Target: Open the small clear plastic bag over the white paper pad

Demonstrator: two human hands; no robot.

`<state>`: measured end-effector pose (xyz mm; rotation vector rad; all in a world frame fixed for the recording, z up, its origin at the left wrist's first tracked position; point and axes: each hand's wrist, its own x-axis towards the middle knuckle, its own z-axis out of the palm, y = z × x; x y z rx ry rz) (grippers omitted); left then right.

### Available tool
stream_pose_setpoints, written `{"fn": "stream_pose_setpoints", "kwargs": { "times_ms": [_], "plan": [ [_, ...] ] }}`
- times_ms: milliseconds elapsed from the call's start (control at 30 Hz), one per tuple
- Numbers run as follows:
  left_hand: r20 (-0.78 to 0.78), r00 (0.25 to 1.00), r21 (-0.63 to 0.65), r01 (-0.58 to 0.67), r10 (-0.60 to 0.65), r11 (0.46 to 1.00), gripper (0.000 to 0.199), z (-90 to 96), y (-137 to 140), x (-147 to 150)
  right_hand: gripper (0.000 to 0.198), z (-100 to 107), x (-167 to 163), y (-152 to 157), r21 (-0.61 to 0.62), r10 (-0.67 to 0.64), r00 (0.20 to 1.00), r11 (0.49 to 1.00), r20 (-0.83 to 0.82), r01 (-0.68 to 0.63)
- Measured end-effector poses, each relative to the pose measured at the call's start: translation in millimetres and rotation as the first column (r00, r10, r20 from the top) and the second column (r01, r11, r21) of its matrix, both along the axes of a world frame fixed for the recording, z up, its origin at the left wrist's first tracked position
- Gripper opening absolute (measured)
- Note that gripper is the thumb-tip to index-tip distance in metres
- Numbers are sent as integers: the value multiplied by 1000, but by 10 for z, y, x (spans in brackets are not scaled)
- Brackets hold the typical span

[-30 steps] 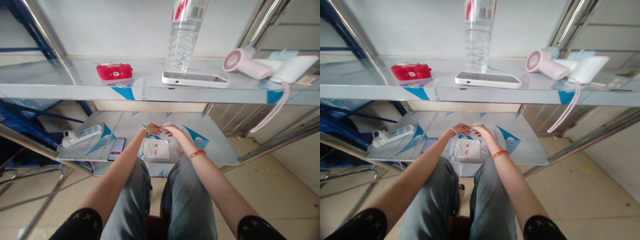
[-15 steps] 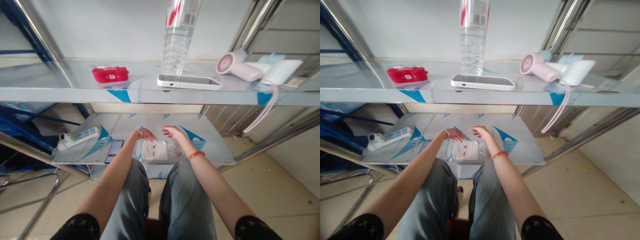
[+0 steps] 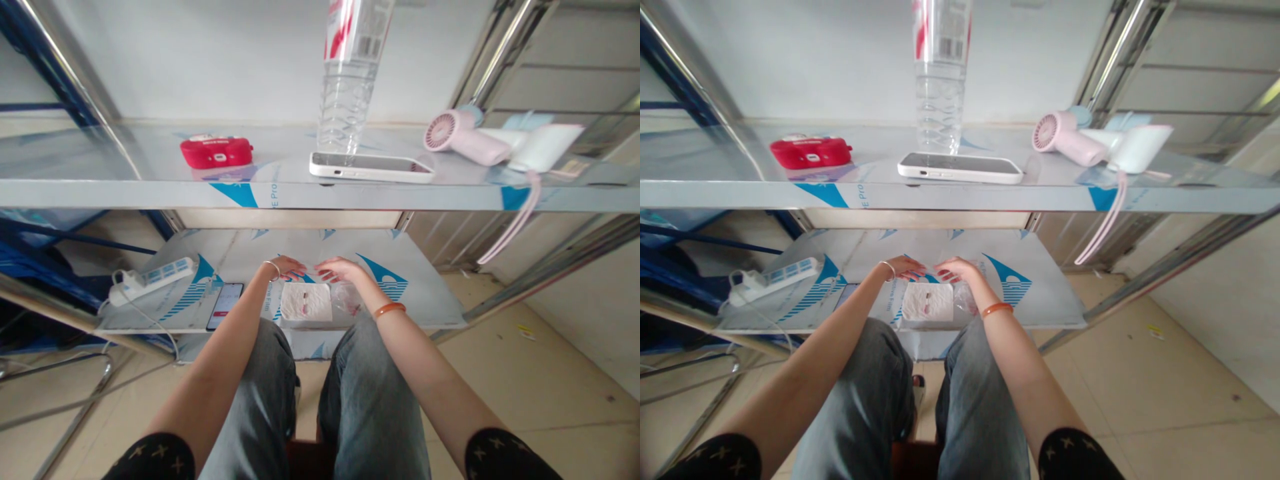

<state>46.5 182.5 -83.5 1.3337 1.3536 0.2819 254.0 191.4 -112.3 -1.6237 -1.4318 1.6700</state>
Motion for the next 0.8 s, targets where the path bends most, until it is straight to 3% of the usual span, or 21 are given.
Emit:
{"fn": "stream_pose_setpoints", "kwargs": {
  "times_ms": [133, 367, 800],
  "plan": [
    [41, 999, -3, 8, -8, 1000, 37, -62, 39, -17, 6, -14, -39, -1, 25, 50, 999, 998, -16, -49],
    [61, 998, 3, -20, 20, 1000, 42, -164, 106, -49, 4, 58, -64, -50, 10, 61, 996, 998, 59, -62],
    [-88, 990, 45, -111, 115, 993, 14, -228, 192, -22, 10, 62, -89, -54, 59, 24, 982, 998, 188, -36]
  ]
}}
